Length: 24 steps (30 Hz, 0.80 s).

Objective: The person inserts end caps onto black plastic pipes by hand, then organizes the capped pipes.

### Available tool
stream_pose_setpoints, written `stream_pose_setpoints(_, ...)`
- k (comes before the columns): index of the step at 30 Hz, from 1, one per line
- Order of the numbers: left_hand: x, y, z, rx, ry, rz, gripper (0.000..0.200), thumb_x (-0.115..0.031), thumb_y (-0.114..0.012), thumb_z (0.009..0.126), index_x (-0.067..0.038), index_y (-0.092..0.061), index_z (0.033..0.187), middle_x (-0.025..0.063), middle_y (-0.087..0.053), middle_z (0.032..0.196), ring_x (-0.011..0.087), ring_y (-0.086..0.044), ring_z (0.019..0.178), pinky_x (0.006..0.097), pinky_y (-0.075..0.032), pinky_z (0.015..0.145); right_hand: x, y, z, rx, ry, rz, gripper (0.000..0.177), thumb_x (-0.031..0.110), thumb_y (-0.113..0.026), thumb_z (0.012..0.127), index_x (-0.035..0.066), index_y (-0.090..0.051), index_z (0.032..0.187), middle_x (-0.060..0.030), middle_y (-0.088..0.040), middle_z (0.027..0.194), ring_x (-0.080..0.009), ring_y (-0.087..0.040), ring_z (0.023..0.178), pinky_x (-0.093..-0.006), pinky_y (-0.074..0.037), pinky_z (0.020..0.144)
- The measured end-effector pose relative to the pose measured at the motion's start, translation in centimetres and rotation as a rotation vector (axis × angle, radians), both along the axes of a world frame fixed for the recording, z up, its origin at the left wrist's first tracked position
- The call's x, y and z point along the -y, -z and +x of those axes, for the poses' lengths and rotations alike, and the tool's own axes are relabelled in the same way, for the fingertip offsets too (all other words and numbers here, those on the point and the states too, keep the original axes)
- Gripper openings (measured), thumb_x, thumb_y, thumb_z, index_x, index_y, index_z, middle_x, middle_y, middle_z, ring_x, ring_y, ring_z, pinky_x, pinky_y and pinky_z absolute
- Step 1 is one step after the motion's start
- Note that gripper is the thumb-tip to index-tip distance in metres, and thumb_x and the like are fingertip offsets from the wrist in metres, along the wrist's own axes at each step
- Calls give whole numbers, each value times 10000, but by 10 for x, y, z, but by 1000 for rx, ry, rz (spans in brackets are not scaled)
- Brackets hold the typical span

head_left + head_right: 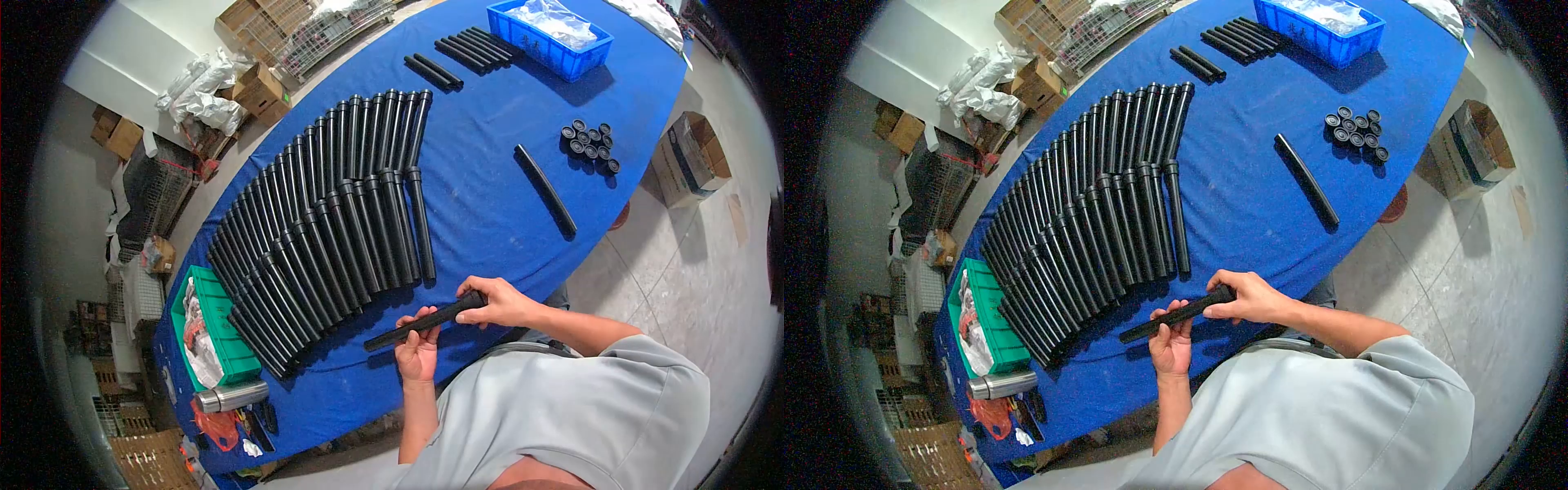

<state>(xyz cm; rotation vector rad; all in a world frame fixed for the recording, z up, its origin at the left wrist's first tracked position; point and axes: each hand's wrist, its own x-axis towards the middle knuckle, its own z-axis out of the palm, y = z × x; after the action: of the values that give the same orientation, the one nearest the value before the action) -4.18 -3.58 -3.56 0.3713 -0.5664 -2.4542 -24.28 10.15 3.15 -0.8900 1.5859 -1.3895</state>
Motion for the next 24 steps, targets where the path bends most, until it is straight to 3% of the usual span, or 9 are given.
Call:
stream_pose_setpoints(4,1,-1,-1,18,13,-16,304,-90,-700,931,-53,-608,1218,248,-617,1323,416,-549,1303,542,-491,1093,-3,2,0,244,-51,175,349,265,-780,870,-5,-650,1047,-88,-672,740,-177,-656,664,-350,-512,597)
stream_pose_setpoints(5,1,-1,-1,34,6,-15,304,-93,-698,933,-53,-608,1220,248,-618,1322,416,-549,1304,542,-493,1091,-7,3,2,-218,-43,18,341,241,-774,864,-14,-648,1052,-123,-681,781,-209,-674,722,-391,-514,637)
stream_pose_setpoints(8,2,2,1,13,-9,55,302,-92,-695,935,-52,-609,1222,248,-617,1324,415,-551,1301,538,-495,1090,-6,4,8,-373,15,-186,329,236,-775,865,-6,-656,1054,-132,-691,849,-203,-674,722,-385,-519,643)
stream_pose_setpoints(11,3,5,3,1,-3,49,302,-86,-695,934,-52,-610,1221,247,-616,1328,415,-552,1300,536,-493,1093,-5,-3,4,403,-13,217,333,238,-778,859,-4,-652,1050,-113,-666,804,-199,-667,744,-388,-516,666)
stream_pose_setpoints(14,3,1,-1,2,15,8,297,-76,-691,934,-52,-610,1219,247,-614,1331,413,-553,1300,536,-490,1096,-7,6,5,230,-44,129,347,283,-776,876,-1,-658,1038,-90,-664,790,-168,-663,731,-352,-532,644)
stream_pose_setpoints(15,3,0,-1,9,12,2,298,-73,-691,933,-52,-609,1219,247,-613,1332,414,-552,1300,537,-487,1099,-6,7,4,-151,9,17,376,338,-777,886,9,-666,1030,-82,-675,769,-126,-657,669,-303,-527,576)
stream_pose_setpoints(18,1,-1,-1,19,4,-9,301,-64,-690,931,-51,-606,1220,247,-610,1337,416,-549,1303,540,-479,1106,-4,3,5,-216,10,-33,283,226,-765,910,5,-666,1057,-29,-649,713,-94,-620,649,-259,-489,576)
stream_pose_setpoints(21,1,-2,0,9,7,-8,303,-63,-689,931,-50,-603,1222,246,-606,1343,415,-544,1309,540,-471,1114,-2,-14,-1,266,-31,286,280,219,-777,892,19,-663,1050,-41,-648,707,-99,-616,639,-280,-480,572)
stream_pose_setpoints(24,1,-3,-1,16,14,9,297,-70,-686,937,-48,-602,1221,245,-602,1349,412,-539,1316,535,-468,1117,-4,-2,1,74,-29,201,367,287,-802,843,10,-657,1034,-117,-671,777,-211,-678,725,-356,-521,643)
